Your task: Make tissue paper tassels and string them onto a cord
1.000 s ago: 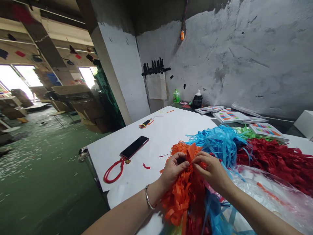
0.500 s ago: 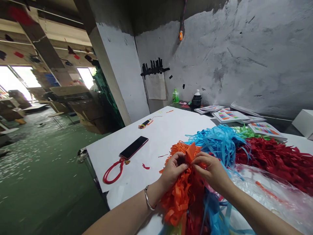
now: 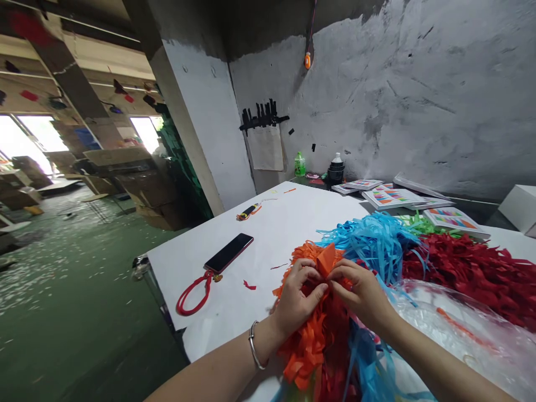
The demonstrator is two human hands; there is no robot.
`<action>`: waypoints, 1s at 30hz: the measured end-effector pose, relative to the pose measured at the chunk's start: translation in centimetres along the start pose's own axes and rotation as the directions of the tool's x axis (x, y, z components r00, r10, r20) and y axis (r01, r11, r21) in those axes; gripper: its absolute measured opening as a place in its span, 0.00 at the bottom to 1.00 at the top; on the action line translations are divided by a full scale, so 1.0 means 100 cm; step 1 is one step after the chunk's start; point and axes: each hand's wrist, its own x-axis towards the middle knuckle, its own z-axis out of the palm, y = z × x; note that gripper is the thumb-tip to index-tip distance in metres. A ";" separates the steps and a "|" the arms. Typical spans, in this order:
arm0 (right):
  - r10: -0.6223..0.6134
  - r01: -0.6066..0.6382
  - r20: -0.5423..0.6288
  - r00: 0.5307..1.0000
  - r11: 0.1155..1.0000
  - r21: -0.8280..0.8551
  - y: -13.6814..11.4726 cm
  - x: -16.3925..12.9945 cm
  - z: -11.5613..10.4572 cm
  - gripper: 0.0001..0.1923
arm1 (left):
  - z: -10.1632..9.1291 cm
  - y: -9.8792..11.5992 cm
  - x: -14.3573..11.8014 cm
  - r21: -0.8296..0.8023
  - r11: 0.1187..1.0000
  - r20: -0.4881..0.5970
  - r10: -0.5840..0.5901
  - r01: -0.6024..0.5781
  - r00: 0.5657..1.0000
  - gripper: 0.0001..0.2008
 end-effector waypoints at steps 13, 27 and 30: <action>-0.036 0.037 0.009 0.999 0.986 -0.165 -0.003 -0.003 0.004 0.08 | 0.000 -0.002 -0.002 0.106 0.994 -0.017 0.036 -0.034 0.999 0.06; -0.009 0.011 0.018 1.000 0.988 -0.156 -0.005 -0.005 0.004 0.07 | 0.002 -0.002 -0.002 0.108 0.994 -0.050 0.007 -0.002 0.999 0.06; -0.004 0.010 0.048 0.999 0.991 -0.131 -0.004 -0.006 0.001 0.06 | 0.002 -0.002 -0.002 0.098 0.995 -0.047 0.009 -0.004 0.999 0.06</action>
